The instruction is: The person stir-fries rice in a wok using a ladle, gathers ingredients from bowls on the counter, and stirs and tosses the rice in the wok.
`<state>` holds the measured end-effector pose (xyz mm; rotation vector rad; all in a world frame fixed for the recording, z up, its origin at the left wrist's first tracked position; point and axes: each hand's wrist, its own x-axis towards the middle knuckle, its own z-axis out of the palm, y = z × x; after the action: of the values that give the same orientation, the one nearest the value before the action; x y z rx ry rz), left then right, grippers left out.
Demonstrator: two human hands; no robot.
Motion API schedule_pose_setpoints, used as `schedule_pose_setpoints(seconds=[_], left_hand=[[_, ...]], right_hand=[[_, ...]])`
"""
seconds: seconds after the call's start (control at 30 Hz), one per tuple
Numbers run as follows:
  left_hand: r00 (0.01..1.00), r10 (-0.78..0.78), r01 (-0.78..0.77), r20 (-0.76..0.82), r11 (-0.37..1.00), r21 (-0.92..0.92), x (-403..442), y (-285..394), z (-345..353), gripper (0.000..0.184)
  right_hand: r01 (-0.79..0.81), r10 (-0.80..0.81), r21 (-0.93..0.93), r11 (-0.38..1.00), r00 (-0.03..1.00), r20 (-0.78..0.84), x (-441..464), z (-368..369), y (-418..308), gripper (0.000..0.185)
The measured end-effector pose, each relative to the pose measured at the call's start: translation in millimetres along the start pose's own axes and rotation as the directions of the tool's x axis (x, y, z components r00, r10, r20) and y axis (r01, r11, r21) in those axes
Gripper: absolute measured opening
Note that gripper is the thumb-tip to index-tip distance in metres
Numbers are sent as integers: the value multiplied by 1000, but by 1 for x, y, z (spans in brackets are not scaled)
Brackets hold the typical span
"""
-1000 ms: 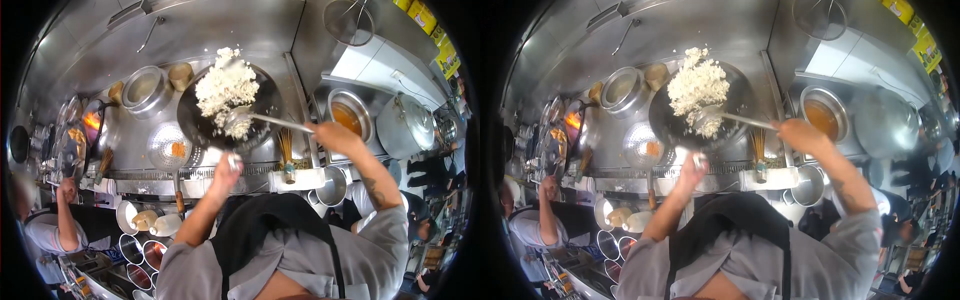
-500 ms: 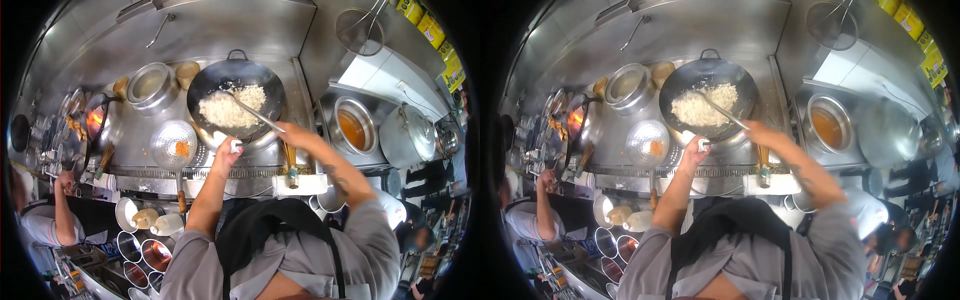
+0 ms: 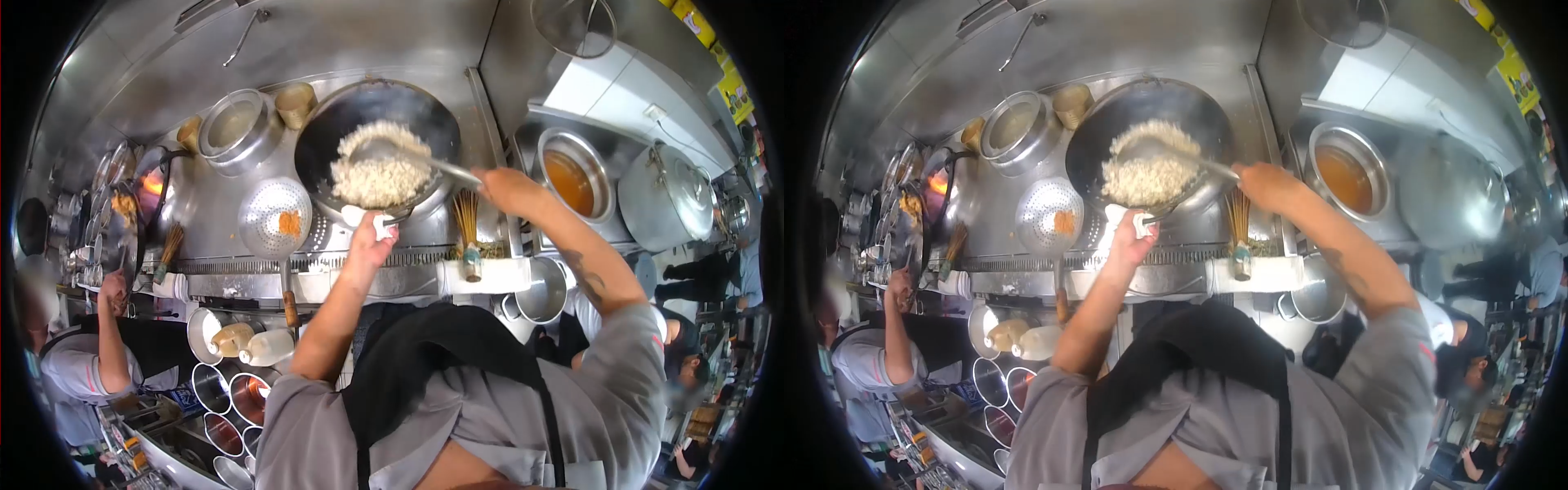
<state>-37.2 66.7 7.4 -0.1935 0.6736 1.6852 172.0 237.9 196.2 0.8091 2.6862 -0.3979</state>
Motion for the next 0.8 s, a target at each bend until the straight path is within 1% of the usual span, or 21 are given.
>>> schedule_pose_setpoints(seconds=[0.03,0.07,0.1,0.13,0.2,0.23,0.27,0.3,0.33,0.37,0.4,0.43,0.47,0.5,0.53,0.6,0.63,0.7,0.73,0.77,0.8], left_hand=[[986,147,-144,-74,989,42,-3,-26,-16,8],[990,133,-122,-41,972,201,-29,-43,-16,9],[992,65,-48,-113,988,147,-50,-58,-22,9],[983,-5,20,-183,996,83,-72,-73,-27,10],[958,-57,60,-280,998,3,-104,-61,5,12],[941,339,-263,2,727,635,-124,-42,37,13],[790,425,-509,443,52,859,-128,-19,63,14],[944,322,-299,74,738,605,-88,4,62,14],[991,-26,22,-130,999,-29,-47,14,47,14],[970,234,-199,-72,924,326,-39,-2,20,13],[894,441,-388,76,682,620,-35,-24,-10,13],[978,210,-197,3,911,363,-29,-38,-35,12],[997,-34,38,-70,998,59,-24,-52,-60,12],[993,-78,82,-83,996,41,-43,-70,-77,10],[977,-101,114,-187,992,58,-68,-78,-71,9],[988,-34,36,-154,999,7,-87,-69,-47,13],[989,123,-106,-78,976,189,-82,-58,-43,13],[949,299,-312,100,851,423,-52,-9,-6,11],[962,270,-263,40,880,396,-60,-2,13,11],[971,240,-216,-21,906,363,-67,4,31,10],[975,136,-97,-178,973,212,-70,6,51,11]], right_hand=[[-44,43,-13,999,998,-49,10,17,5,28],[-92,87,-33,995,989,-115,15,18,11,28],[-10,9,-5,1000,990,-142,2,15,8,31],[56,-58,-21,998,994,-89,-14,10,8,37],[129,-130,27,991,991,24,-40,1,15,39],[184,-185,102,978,983,-2,-40,5,28,39],[237,-236,179,955,971,-24,-37,12,44,39],[288,-282,249,925,957,-60,-31,12,54,38],[270,-267,245,931,963,-46,-24,5,47,36],[180,-173,187,966,984,-50,-15,5,34,36],[83,-75,131,988,995,-60,-9,9,23,36],[89,-78,72,993,986,-147,-7,12,20,36],[90,-85,11,996,969,-234,-7,19,17,36],[89,-100,-49,995,944,-315,-8,23,15,36],[97,-103,-35,995,929,-355,-13,16,15,36],[131,-122,-2,991,916,-381,-38,8,15,37],[155,-129,41,987,921,-368,-44,3,16,39],[197,-154,149,969,953,-261,-58,-16,15,42],[205,-162,209,956,965,-206,-66,-17,17,43],[299,-254,189,935,940,-230,-72,-16,25,44],[313,-279,217,925,944,-176,-80,-25,31,44]])
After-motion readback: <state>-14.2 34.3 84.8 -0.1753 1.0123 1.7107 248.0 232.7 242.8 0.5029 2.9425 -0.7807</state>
